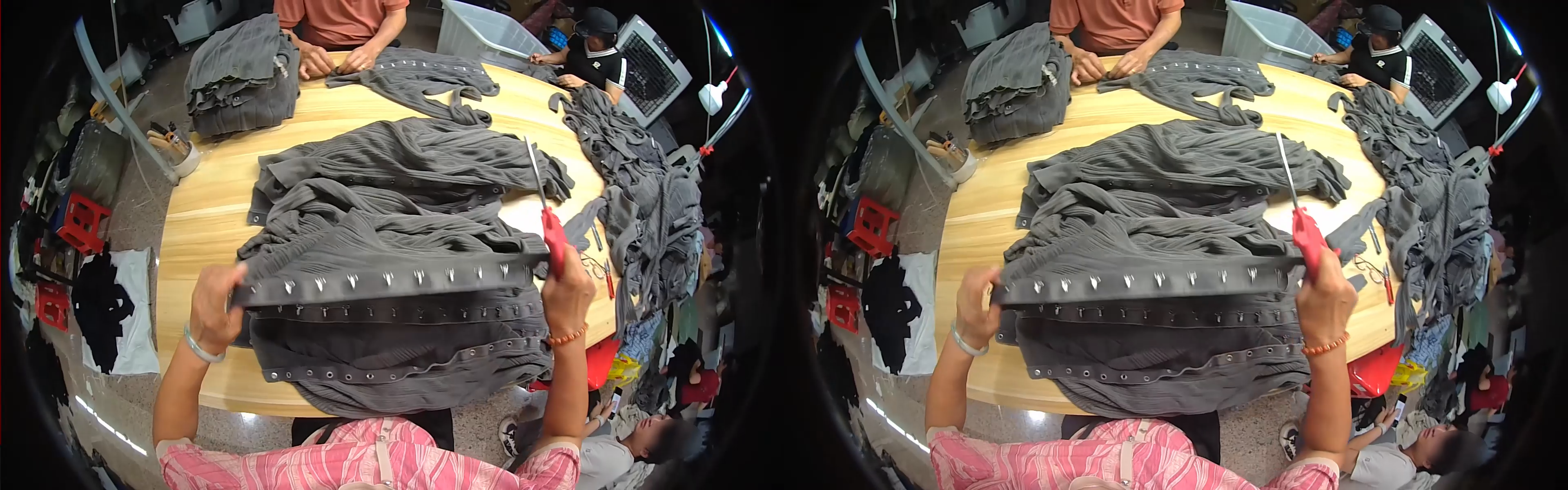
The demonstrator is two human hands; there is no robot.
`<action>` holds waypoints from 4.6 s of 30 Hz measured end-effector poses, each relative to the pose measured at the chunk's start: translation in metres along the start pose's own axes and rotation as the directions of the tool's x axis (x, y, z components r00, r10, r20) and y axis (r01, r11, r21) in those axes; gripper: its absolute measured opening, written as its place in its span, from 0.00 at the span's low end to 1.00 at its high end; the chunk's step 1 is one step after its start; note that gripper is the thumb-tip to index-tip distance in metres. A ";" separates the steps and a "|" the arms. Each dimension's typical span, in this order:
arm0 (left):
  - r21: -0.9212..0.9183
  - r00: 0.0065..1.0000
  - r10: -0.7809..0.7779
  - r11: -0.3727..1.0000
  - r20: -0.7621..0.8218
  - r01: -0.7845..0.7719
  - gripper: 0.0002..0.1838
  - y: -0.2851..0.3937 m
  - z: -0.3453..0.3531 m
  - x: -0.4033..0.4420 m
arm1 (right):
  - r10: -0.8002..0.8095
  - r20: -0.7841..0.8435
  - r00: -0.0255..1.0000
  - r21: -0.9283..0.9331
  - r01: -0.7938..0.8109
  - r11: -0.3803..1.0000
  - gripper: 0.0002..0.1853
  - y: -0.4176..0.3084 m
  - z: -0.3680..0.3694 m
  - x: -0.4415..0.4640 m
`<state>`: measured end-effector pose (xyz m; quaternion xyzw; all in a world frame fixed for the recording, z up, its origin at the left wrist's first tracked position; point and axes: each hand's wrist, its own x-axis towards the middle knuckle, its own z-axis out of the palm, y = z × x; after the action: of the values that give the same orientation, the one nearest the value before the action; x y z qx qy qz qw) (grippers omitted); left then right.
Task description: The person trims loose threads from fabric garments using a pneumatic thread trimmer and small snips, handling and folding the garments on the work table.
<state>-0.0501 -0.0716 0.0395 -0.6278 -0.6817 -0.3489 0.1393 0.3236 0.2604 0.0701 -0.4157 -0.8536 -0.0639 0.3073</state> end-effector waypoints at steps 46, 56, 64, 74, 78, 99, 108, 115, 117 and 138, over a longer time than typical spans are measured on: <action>0.198 0.835 -0.415 0.909 0.361 0.367 0.34 0.067 0.039 -0.139 | -0.705 0.639 0.307 0.633 0.311 0.709 0.11 -0.231 -0.018 -0.044; 0.148 0.817 -0.422 0.906 0.392 0.397 0.33 0.067 0.037 -0.138 | -0.679 0.695 0.235 0.567 0.402 0.719 0.12 -0.213 -0.028 -0.034; 0.228 0.859 -0.356 0.930 0.368 0.288 0.30 0.073 0.027 -0.112 | -0.582 0.764 0.279 0.523 0.261 0.812 0.12 -0.167 -0.062 -0.050; -0.025 0.897 -0.086 0.994 0.433 0.107 0.31 0.092 0.053 -0.086 | -0.598 0.708 0.375 0.579 0.176 0.796 0.12 -0.122 -0.077 -0.071; 0.002 0.908 -0.036 0.999 0.418 0.039 0.26 0.095 0.058 -0.083 | -0.562 0.730 0.389 0.537 0.181 0.824 0.12 -0.106 -0.076 -0.080; -0.511 0.935 0.029 0.844 0.353 0.166 0.30 0.101 0.097 -0.021 | -0.521 0.734 0.435 0.545 0.080 0.835 0.14 -0.079 -0.086 -0.093; -0.456 0.847 0.218 0.889 0.485 0.033 0.34 0.094 0.120 -0.012 | -0.355 0.847 0.395 0.369 0.042 0.928 0.14 -0.065 -0.101 -0.106; -0.407 0.824 0.206 0.913 0.528 0.032 0.35 0.103 0.112 -0.009 | -0.320 0.801 0.506 0.357 0.027 0.934 0.12 -0.048 -0.105 -0.102; -0.381 0.856 0.197 0.925 0.478 0.001 0.30 0.111 0.115 -0.011 | -0.305 0.799 0.519 0.350 0.012 0.937 0.13 -0.040 -0.114 -0.105; -0.405 0.633 0.669 0.742 0.390 -0.534 0.21 0.167 0.185 0.060 | -0.082 0.833 0.547 0.224 -0.197 0.954 0.16 0.017 -0.130 -0.154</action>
<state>0.1443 0.0890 -0.0060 -0.9012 -0.3917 -0.1848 -0.0184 0.4693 0.1203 0.0829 -0.3738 -0.8816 0.2779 -0.0758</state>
